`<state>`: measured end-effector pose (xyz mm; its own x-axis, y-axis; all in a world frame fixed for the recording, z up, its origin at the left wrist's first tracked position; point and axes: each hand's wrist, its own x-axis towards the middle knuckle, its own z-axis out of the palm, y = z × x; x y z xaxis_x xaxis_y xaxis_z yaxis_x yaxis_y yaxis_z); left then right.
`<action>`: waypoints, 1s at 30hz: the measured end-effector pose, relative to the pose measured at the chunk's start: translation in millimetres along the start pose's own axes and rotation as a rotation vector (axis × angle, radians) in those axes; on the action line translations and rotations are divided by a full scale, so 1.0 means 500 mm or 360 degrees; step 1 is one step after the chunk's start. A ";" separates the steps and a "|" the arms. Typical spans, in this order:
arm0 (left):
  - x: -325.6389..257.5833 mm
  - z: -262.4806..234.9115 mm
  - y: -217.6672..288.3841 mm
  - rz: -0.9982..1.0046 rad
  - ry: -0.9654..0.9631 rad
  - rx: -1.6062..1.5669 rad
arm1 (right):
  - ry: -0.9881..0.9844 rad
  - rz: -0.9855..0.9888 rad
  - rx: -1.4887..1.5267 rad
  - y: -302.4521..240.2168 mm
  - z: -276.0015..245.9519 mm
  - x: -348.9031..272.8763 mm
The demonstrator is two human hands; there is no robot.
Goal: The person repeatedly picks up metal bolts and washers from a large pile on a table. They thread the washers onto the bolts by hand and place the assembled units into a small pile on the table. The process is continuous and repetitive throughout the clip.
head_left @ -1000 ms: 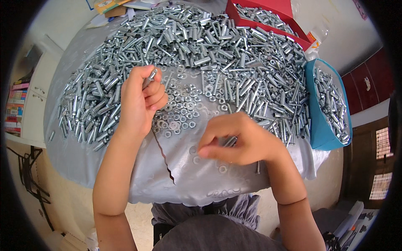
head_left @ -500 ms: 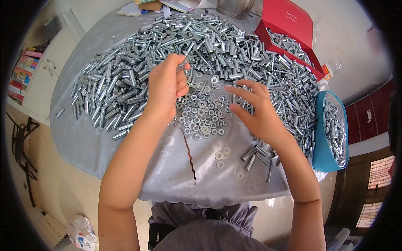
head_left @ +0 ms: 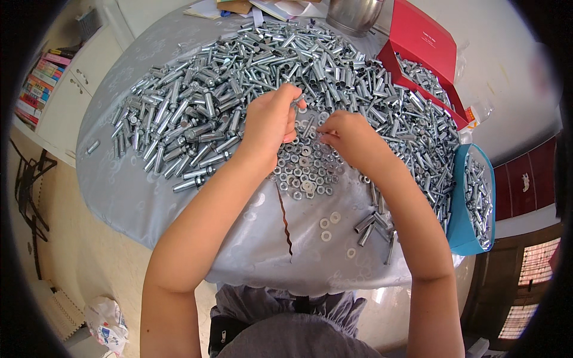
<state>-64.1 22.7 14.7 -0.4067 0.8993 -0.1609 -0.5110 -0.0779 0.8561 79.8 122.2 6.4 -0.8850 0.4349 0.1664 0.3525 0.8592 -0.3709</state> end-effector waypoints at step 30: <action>-0.053 0.042 -0.032 -0.0237 -0.0978 0.0530 | 0.0540 0.0551 0.1957 -0.053 -0.019 -0.160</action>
<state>-29.0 9.2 15.6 0.2001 0.9776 -0.0656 -0.2297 0.1119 0.9668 143.9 67.1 11.6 -0.6223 0.7813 0.0481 -0.1200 -0.0344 -0.9922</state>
